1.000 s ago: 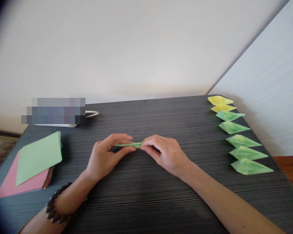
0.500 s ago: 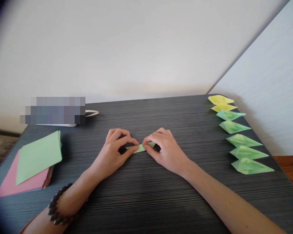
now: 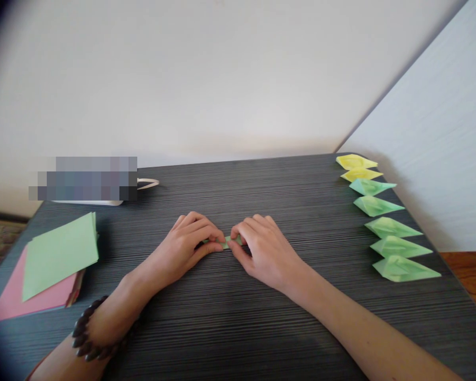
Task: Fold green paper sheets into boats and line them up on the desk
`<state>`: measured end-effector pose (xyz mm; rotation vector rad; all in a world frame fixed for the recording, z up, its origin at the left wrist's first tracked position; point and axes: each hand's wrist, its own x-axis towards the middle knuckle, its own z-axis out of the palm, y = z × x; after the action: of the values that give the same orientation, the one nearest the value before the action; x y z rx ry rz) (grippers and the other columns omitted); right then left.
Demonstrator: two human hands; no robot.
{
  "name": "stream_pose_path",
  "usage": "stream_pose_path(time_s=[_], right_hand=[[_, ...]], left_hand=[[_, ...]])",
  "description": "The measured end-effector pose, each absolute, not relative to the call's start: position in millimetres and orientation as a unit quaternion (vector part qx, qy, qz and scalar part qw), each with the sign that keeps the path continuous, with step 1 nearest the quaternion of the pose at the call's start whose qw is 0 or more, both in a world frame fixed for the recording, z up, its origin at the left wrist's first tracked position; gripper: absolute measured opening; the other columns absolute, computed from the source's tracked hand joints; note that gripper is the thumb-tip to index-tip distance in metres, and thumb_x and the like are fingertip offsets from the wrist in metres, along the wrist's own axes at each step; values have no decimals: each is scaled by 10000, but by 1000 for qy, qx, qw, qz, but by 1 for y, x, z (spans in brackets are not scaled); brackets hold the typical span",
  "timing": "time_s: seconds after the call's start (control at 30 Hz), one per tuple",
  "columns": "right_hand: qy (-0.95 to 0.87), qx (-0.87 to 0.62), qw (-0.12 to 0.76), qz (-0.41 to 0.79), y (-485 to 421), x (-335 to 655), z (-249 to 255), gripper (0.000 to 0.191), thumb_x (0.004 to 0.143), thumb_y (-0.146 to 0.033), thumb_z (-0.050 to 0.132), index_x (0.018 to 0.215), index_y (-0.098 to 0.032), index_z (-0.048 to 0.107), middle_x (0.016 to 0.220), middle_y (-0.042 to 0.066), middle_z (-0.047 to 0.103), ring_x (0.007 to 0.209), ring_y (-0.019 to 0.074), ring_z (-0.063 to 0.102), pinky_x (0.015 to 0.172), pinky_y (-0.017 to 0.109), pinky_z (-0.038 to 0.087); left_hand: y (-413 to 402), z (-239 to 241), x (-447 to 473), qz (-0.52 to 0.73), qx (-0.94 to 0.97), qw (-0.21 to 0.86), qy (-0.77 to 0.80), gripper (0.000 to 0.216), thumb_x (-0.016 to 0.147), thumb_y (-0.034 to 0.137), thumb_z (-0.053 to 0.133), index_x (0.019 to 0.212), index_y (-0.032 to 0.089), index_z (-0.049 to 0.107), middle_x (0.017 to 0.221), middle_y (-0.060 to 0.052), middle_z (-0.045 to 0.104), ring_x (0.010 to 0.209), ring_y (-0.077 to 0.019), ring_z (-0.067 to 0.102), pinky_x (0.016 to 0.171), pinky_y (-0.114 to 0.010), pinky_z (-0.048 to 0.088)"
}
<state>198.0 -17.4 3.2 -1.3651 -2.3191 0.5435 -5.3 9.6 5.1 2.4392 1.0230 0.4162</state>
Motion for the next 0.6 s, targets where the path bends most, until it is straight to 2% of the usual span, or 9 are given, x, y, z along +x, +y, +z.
stream_pose_path(time_s=[0.13,0.33,0.6], right_hand=[[-803,-519,168,240,-16,198,6,106,865,-286,584,809,-202,552,740,-13,553,746,162,469,681,308,299],[-771,-541,136,307,-10,202,15,38,850,-234,607,814,-227,595,716,-35,532,742,144,475,716,305,299],[-779,-527,147,307,-10,206,12,33,853,-204,589,847,-235,599,705,-39,530,739,138,478,725,302,302]], left_hand=[[13,6,-6,140,882,257,369,116,892,323,549,918,238,623,906,15,655,957,-188,466,818,-330,320],[15,10,-8,115,876,286,372,104,892,306,555,953,270,632,898,29,647,976,-182,451,831,-326,301],[13,8,-11,116,896,257,343,205,935,303,478,963,362,673,951,23,601,950,-167,438,817,-328,291]])
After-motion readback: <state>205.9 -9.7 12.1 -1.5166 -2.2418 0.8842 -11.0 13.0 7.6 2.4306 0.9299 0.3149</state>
